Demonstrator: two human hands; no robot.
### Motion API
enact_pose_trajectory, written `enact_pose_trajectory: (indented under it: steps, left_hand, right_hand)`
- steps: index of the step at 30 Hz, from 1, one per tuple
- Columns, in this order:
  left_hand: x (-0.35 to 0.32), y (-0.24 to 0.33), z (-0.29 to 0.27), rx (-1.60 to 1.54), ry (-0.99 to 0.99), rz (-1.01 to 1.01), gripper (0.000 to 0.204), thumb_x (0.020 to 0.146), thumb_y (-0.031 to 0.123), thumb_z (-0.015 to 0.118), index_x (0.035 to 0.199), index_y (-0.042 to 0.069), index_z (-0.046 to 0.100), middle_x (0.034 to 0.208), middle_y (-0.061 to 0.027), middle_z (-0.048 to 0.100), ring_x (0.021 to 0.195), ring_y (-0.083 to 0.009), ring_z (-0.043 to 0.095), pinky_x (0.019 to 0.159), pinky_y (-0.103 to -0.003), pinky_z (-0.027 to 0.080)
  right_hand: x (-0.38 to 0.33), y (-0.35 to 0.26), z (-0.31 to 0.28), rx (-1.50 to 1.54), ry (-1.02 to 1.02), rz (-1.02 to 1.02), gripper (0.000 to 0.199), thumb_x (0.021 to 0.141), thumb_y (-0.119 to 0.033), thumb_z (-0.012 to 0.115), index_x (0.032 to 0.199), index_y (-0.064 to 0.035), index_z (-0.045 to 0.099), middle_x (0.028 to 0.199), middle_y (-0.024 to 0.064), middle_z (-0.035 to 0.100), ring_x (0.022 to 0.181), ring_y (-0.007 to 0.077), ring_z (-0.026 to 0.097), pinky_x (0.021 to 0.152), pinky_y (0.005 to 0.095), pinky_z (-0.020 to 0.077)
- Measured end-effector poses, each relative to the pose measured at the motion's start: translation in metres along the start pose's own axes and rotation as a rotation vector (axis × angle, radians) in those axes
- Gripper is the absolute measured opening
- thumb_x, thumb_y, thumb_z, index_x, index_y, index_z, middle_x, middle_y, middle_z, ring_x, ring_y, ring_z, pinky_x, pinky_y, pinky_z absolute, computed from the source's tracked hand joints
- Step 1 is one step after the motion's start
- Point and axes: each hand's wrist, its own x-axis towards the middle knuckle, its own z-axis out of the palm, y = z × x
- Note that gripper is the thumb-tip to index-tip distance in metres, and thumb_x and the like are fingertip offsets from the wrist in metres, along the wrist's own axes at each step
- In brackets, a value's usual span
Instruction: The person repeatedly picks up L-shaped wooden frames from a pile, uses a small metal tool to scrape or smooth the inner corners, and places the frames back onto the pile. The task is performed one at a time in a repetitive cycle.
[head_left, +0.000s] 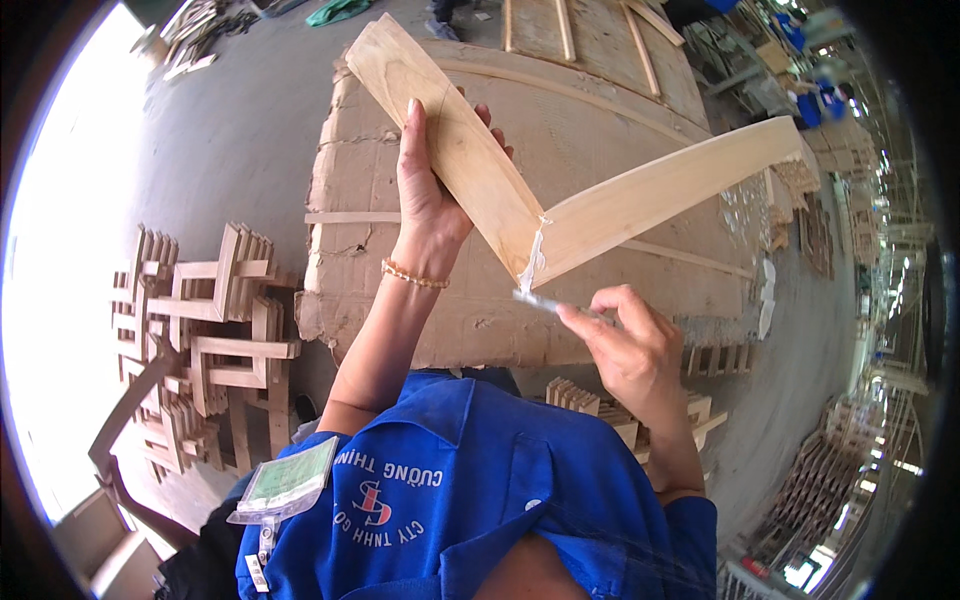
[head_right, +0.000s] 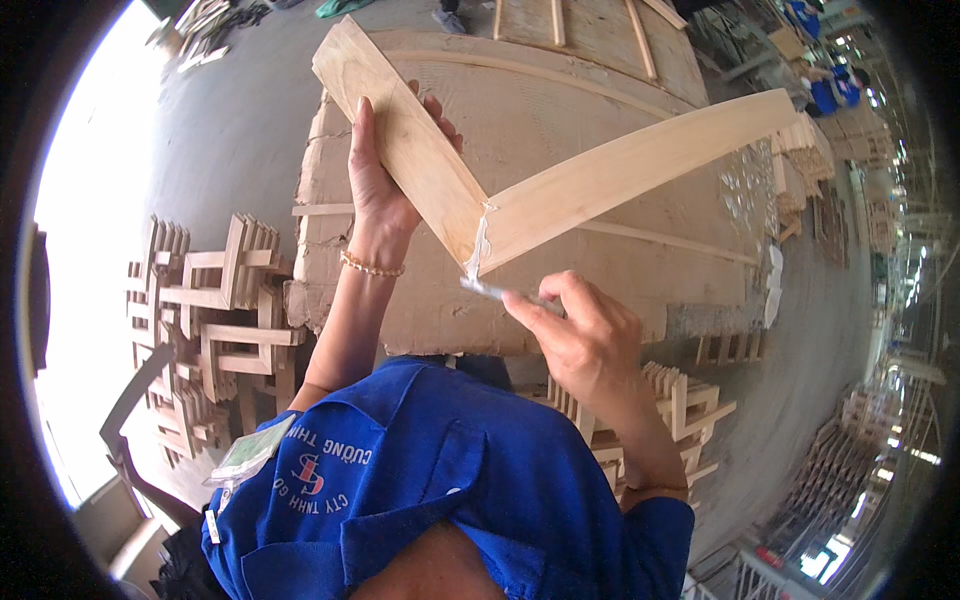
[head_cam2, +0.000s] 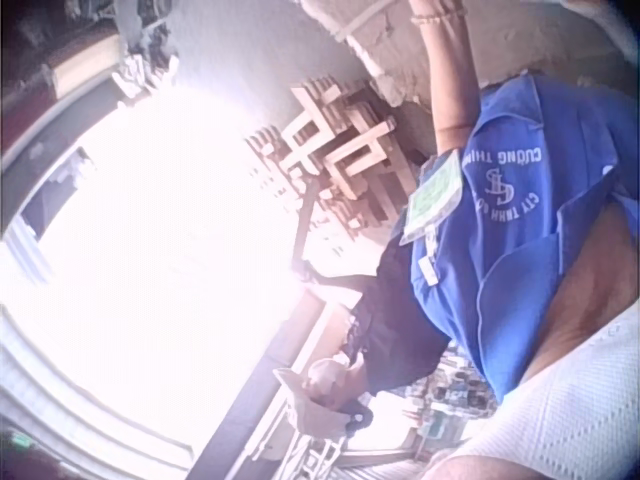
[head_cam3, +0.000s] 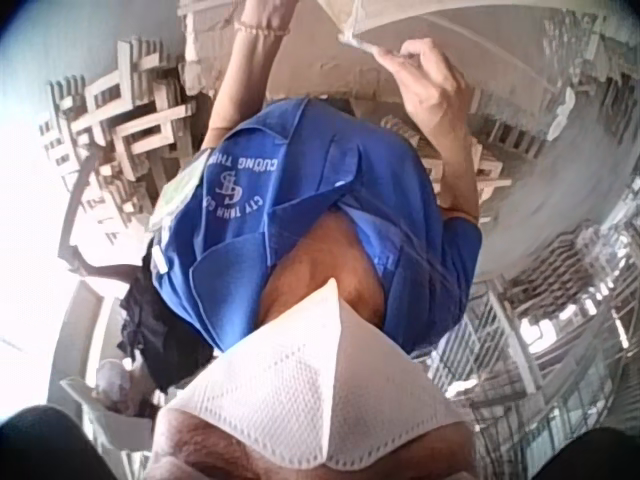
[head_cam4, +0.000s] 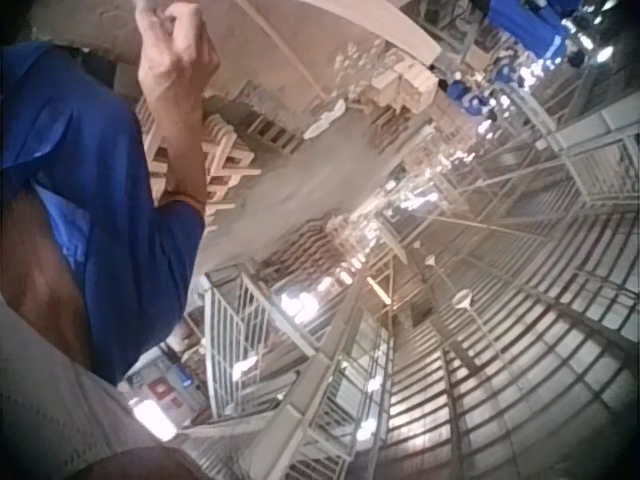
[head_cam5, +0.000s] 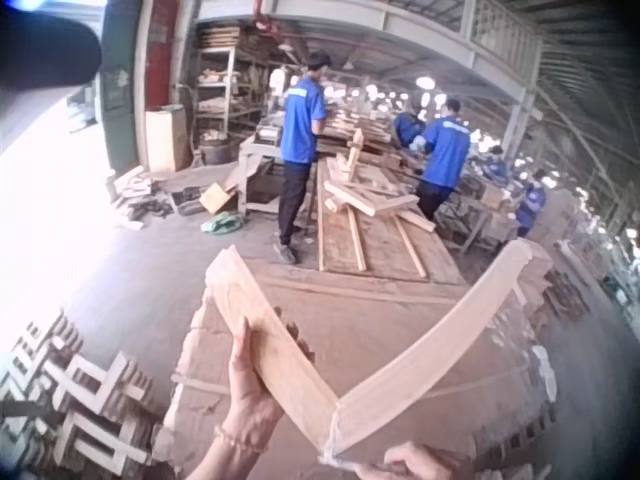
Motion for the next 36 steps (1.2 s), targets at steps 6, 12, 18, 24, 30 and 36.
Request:
enact_pose_trajectory:
  steps: [6, 12, 18, 24, 30, 36]
  left_hand:
    - [0.003, -0.035, 0.007, 0.067, 0.038, -0.108, 0.048, 0.083, 0.045, 0.06, 0.113, 0.008, 0.055, 0.099, -0.0107, 0.059, 0.088, -0.0252, 0.057, 0.084, -0.043, 0.046]
    - [-0.001, -0.075, 0.019, 0.152, 0.034, -0.215, 0.05, 0.083, 0.047, 0.059, 0.114, 0.007, 0.054, 0.098, -0.0111, 0.059, 0.09, -0.0251, 0.057, 0.086, -0.044, 0.046]
    - [-0.028, -0.138, 0.03, 0.059, -0.005, -0.479, 0.05, 0.083, 0.042, 0.06, 0.112, 0.002, 0.054, 0.097, -0.0122, 0.059, 0.094, -0.0281, 0.056, 0.09, -0.044, 0.044]
    - [-0.101, -0.227, 0.016, -0.138, 0.033, -1.046, 0.061, 0.084, 0.05, 0.056, 0.118, 0.0, 0.047, 0.11, -0.0141, 0.056, 0.102, -0.0279, 0.053, 0.097, -0.045, 0.04]
    - [-0.18, -0.279, 0.039, 0.479, -0.429, -1.282, 0.086, 0.084, 0.071, 0.028, 0.131, 0.0, 0.038, 0.124, -0.0177, 0.052, 0.113, -0.0288, 0.052, 0.097, -0.043, 0.042]
    - [-0.211, -0.284, -0.013, 0.937, -0.643, -1.082, 0.095, 0.079, 0.077, 0.024, 0.131, -0.001, 0.041, 0.12, -0.0153, 0.057, 0.106, -0.024, 0.059, 0.09, -0.036, 0.048]
  right_hand:
    - [-0.019, 0.009, -0.004, 0.089, 0.232, 0.294, 0.03, 0.071, 0.003, 0.067, 0.097, -0.0123, 0.071, 0.08, 0.0041, 0.053, 0.06, 0.017, 0.054, 0.052, 0.0289, 0.0433]
    - [-0.073, 0.0, -0.006, 0.099, 0.189, 0.307, 0.029, 0.071, -0.002, 0.069, 0.096, -0.0166, 0.071, 0.075, 0.0029, 0.051, 0.06, 0.0147, 0.054, 0.05, 0.0293, 0.0426]
    - [-0.209, 0.018, -0.01, 1.083, 0.795, 0.76, 0.031, 0.089, -0.018, 0.057, 0.116, -0.0039, 0.056, 0.101, 0.0089, 0.062, 0.054, 0.0011, 0.044, 0.045, 0.0165, 0.0365]
    - [-0.285, 0.047, -0.043, 1.528, 1.372, 0.269, 0.067, 0.09, -0.048, 0.049, 0.136, -0.0032, 0.033, 0.119, 0.011, 0.054, 0.044, -0.0015, 0.028, 0.037, 0.0129, 0.024]
    - [-0.353, 0.006, -0.089, 1.822, 1.502, -0.332, 0.045, 0.085, -0.039, 0.06, 0.119, -0.0104, 0.054, 0.115, 0.0099, 0.057, 0.041, 0.0041, 0.028, 0.036, 0.0166, 0.0214]
    - [-0.435, -0.027, -0.13, 1.64, 2.042, -0.039, 0.024, 0.08, -0.028, 0.069, 0.081, -0.0081, 0.055, 0.046, -0.0039, 0.031, 0.038, 0.0048, 0.024, 0.036, 0.0183, 0.0184]
